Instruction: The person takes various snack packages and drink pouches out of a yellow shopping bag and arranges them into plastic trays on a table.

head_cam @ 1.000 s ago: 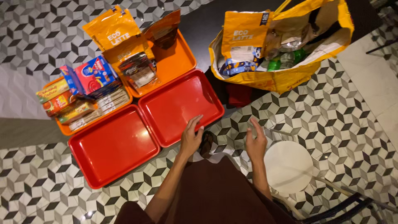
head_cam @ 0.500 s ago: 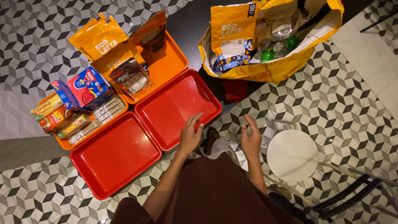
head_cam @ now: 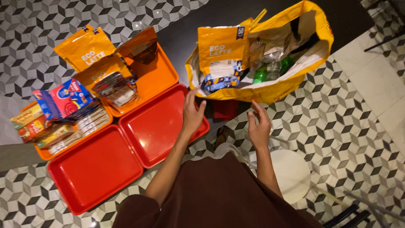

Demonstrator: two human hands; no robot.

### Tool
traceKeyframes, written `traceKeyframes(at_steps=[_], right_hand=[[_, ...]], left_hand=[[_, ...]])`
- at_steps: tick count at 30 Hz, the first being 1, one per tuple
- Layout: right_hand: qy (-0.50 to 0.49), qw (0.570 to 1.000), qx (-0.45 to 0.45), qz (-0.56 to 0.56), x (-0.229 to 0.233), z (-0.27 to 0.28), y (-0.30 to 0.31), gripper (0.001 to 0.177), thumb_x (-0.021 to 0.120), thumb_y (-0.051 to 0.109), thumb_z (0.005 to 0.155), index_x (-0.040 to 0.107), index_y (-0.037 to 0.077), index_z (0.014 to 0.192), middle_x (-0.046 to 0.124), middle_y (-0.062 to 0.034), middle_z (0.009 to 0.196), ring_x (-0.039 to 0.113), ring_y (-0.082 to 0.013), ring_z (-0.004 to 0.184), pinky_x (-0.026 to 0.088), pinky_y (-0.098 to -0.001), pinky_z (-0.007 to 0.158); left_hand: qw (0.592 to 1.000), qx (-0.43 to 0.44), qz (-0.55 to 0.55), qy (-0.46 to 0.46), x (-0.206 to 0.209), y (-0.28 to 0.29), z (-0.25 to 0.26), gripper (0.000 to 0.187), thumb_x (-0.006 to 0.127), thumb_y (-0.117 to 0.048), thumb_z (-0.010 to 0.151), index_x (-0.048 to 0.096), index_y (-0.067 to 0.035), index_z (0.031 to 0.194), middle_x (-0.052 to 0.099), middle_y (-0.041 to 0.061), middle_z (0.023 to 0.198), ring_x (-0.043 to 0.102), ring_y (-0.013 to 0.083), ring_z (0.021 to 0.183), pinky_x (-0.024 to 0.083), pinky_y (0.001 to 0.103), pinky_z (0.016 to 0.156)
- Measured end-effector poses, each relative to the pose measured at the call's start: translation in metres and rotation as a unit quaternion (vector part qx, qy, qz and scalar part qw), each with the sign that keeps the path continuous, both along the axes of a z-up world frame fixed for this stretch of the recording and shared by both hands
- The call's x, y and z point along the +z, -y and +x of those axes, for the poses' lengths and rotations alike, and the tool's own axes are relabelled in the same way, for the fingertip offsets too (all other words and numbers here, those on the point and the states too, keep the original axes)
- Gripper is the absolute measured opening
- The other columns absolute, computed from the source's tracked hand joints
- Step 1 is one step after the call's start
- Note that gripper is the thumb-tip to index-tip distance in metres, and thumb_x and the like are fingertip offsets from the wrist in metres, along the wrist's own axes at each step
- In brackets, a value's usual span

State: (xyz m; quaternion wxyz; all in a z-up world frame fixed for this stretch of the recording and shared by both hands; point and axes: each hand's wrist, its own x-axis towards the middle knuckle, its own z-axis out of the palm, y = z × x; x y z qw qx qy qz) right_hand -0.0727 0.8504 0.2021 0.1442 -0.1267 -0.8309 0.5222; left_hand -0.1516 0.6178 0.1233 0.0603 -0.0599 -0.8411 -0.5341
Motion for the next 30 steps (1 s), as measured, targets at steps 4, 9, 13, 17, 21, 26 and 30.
traceKeyframes(at_steps=[4,9,13,17,21,26,30], right_hand=[[-0.035,0.994,0.058,0.081,0.017,-0.041,-0.043,0.031,0.061,0.006,0.102,0.067,0.003,0.133,0.069,-0.0152,0.132,0.065,-0.0276,0.123,0.049,-0.0371,0.104],[-0.043,0.991,0.096,0.084,0.04,-0.077,-0.083,0.024,0.06,0.008,0.103,0.071,0.007,0.124,0.073,-0.0117,0.124,0.07,-0.0256,0.118,0.052,-0.0347,0.103],[-0.04,0.982,0.125,0.134,0.052,-0.099,-0.109,0.023,0.061,0.011,0.103,0.072,0.01,0.124,0.072,-0.0111,0.124,0.066,-0.0272,0.123,0.047,-0.0381,0.111],[-0.04,0.931,0.213,0.294,0.038,-0.112,-0.133,0.038,0.065,0.02,0.098,0.066,0.005,0.133,0.063,-0.0223,0.137,0.043,-0.0403,0.142,0.017,-0.0567,0.118],[0.11,0.912,0.265,0.294,0.01,-0.102,-0.148,0.045,0.062,0.032,0.099,0.063,0.009,0.137,0.062,-0.0189,0.135,0.038,-0.0383,0.146,0.007,-0.0611,0.122],[0.122,0.916,0.252,0.288,-0.012,-0.068,-0.158,0.043,0.062,0.037,0.1,0.066,0.01,0.133,0.059,-0.0215,0.141,0.042,-0.0329,0.144,0.005,-0.0637,0.12],[0.223,0.915,0.234,0.242,-0.02,-0.057,-0.165,0.044,0.059,0.036,0.097,0.064,0.013,0.135,0.068,-0.0074,0.131,0.041,-0.0272,0.148,0.001,-0.0626,0.122]], left_hand=[[0.999,0.048,0.012,0.008,-0.037,-0.044,-0.071,0.091,0.079,-0.015,0.09,0.023,0.0,0.159,0.038,0.027,0.16,0.043,0.0421,0.145,0.037,0.045,0.117],[0.993,0.049,0.062,0.091,-0.054,-0.07,-0.111,0.12,0.089,-0.014,0.076,0.005,0.005,0.159,0.046,0.027,0.152,0.053,0.0336,0.136,0.046,0.039,0.111],[0.983,0.048,0.142,0.107,-0.043,-0.07,-0.108,0.126,0.09,-0.011,0.069,0.004,0.006,0.16,0.059,0.024,0.142,0.062,0.0314,0.129,0.049,0.038,0.109],[0.988,0.061,0.111,0.091,-0.023,-0.077,-0.1,0.128,0.095,-0.009,0.067,0.01,0.0,0.162,0.057,0.025,0.143,0.061,0.0319,0.129,0.049,0.039,0.108],[0.993,0.089,0.026,0.078,0.003,-0.089,-0.088,0.126,0.098,-0.007,0.064,0.02,-0.008,0.163,0.058,0.025,0.136,0.059,0.035,0.125,0.048,0.042,0.107],[0.998,0.035,0.043,0.002,-0.004,-0.113,-0.071,0.11,0.091,-0.001,0.069,0.032,-0.01,0.16,0.059,0.019,0.14,0.059,0.0337,0.123,0.048,0.044,0.105],[0.994,-0.057,0.053,0.071,-0.03,-0.132,-0.069,0.06,0.077,0.005,0.075,0.056,-0.011,0.129,0.063,0.014,0.125,0.066,0.0288,0.115,0.055,0.037,0.103]])
